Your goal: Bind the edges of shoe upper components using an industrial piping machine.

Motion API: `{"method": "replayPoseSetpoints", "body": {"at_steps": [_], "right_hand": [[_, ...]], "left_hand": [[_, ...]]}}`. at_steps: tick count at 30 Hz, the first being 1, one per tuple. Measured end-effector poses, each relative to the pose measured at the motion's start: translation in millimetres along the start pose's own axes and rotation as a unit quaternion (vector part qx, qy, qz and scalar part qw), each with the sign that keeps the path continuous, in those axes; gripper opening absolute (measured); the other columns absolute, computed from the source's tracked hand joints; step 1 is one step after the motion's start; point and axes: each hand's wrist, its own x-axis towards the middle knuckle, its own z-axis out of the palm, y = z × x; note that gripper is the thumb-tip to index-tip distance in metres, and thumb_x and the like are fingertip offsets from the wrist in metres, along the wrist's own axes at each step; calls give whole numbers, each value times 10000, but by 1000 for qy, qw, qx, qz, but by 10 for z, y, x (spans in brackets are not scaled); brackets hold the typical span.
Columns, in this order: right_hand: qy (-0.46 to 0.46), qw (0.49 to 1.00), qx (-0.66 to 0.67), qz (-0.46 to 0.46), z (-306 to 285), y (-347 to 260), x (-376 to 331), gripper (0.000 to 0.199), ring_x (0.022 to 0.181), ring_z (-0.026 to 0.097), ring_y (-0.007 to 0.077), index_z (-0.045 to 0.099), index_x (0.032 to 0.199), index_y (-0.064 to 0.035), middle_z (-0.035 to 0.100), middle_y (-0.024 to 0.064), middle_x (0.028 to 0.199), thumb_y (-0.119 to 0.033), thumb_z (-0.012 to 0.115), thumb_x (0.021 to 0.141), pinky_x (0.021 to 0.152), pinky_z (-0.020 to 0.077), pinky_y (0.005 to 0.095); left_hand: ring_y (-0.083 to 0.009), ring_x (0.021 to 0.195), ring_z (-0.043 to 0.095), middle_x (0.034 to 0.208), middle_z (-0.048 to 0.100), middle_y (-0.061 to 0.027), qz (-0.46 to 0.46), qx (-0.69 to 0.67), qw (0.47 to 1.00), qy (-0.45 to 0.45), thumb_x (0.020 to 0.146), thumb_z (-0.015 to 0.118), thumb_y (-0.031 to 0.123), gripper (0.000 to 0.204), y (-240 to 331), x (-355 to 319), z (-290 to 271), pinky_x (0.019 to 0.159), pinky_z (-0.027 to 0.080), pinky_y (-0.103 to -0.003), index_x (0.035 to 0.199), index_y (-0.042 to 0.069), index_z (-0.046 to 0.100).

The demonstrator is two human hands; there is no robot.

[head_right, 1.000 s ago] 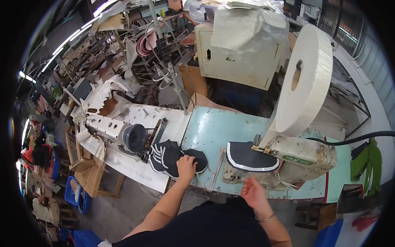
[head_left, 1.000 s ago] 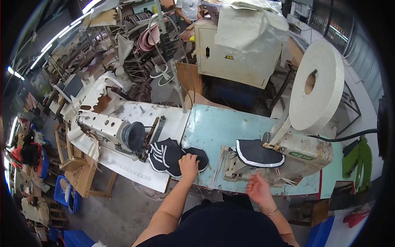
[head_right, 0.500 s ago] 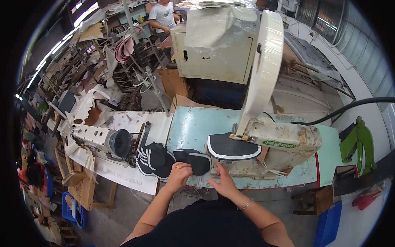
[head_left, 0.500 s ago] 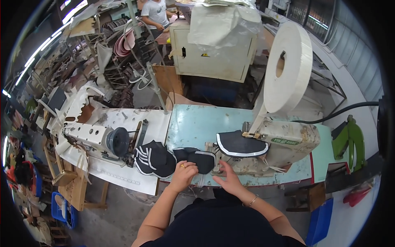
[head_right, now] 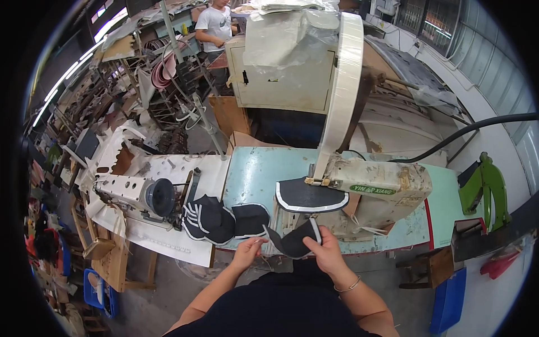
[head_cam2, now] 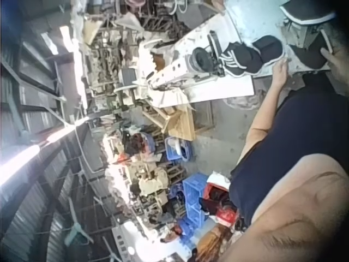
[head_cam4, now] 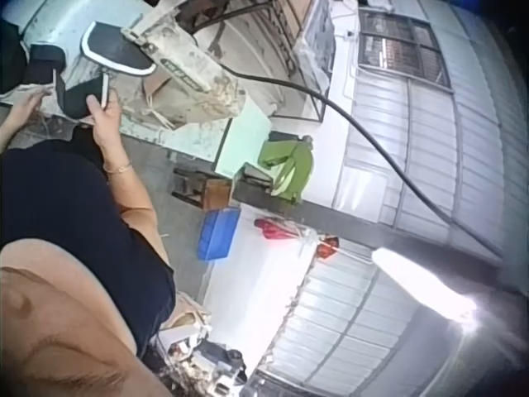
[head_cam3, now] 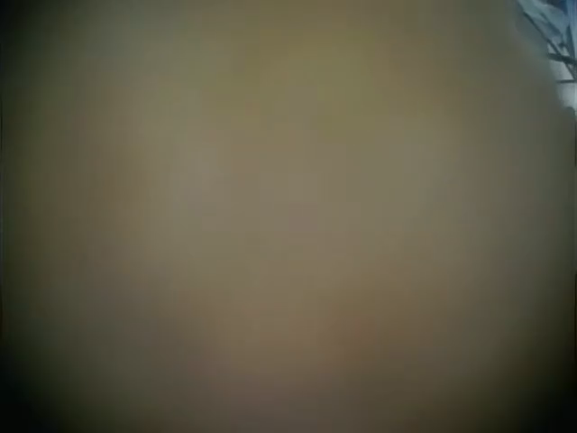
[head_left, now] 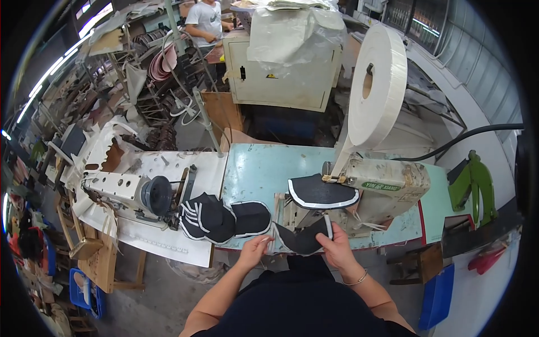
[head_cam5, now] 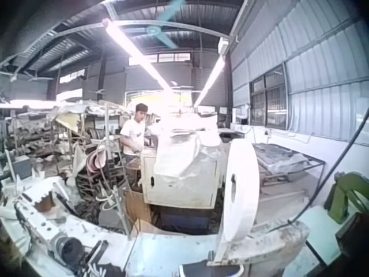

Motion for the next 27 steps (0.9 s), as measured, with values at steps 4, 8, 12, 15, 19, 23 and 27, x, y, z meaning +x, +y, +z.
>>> {"method": "replayPoseSetpoints", "body": {"at_steps": [4,8,12,15,19,23,27], "right_hand": [[-7,1000,18,-12,-29,-321,-186,257,851,556,126,487,1039,-2,576,56,932,27,543,790,778,454,276],[-47,985,165,28,57,-476,-212,385,964,543,194,433,1149,-41,548,87,1053,40,513,781,861,423,349],[-51,975,217,20,116,-632,-94,379,987,540,216,410,1183,-34,543,105,1065,-32,495,813,868,427,363],[7,987,160,16,30,-853,23,312,964,559,229,441,1118,50,555,138,1058,-109,455,850,852,446,357],[39,965,236,108,-94,-775,130,319,987,552,238,459,1114,38,548,150,1085,-157,461,862,854,450,366],[57,959,266,83,-155,-717,232,326,994,549,237,470,1115,20,557,130,1080,-190,478,865,861,446,376],[97,960,249,84,-213,-700,341,318,989,551,227,485,1101,14,565,122,1069,-193,493,861,861,445,374]], "left_hand": [[-293,1084,475,1139,500,-179,-52,692,691,-200,691,673,336,674,127,-344,-256,904,379,-349,1253,101,385],[-214,1124,434,1221,447,-134,61,9,960,-274,641,733,233,825,920,-67,-35,948,335,-330,1288,-11,284],[-130,785,579,891,615,-61,68,-205,974,-71,778,577,48,196,1786,71,252,731,462,-266,957,-34,574],[-86,762,554,871,617,-40,77,-118,990,-31,785,613,125,225,1997,316,244,698,451,-232,957,-15,579],[-102,680,583,815,616,-37,-40,-366,929,-44,772,621,122,202,1883,582,337,595,475,-230,948,32,576],[-44,501,519,710,598,10,-41,-362,931,-7,792,602,162,134,1799,642,397,360,339,-162,892,76,579],[-43,487,502,692,591,14,-55,-332,942,-16,793,601,167,125,1885,608,406,363,333,-168,882,83,578]]}}
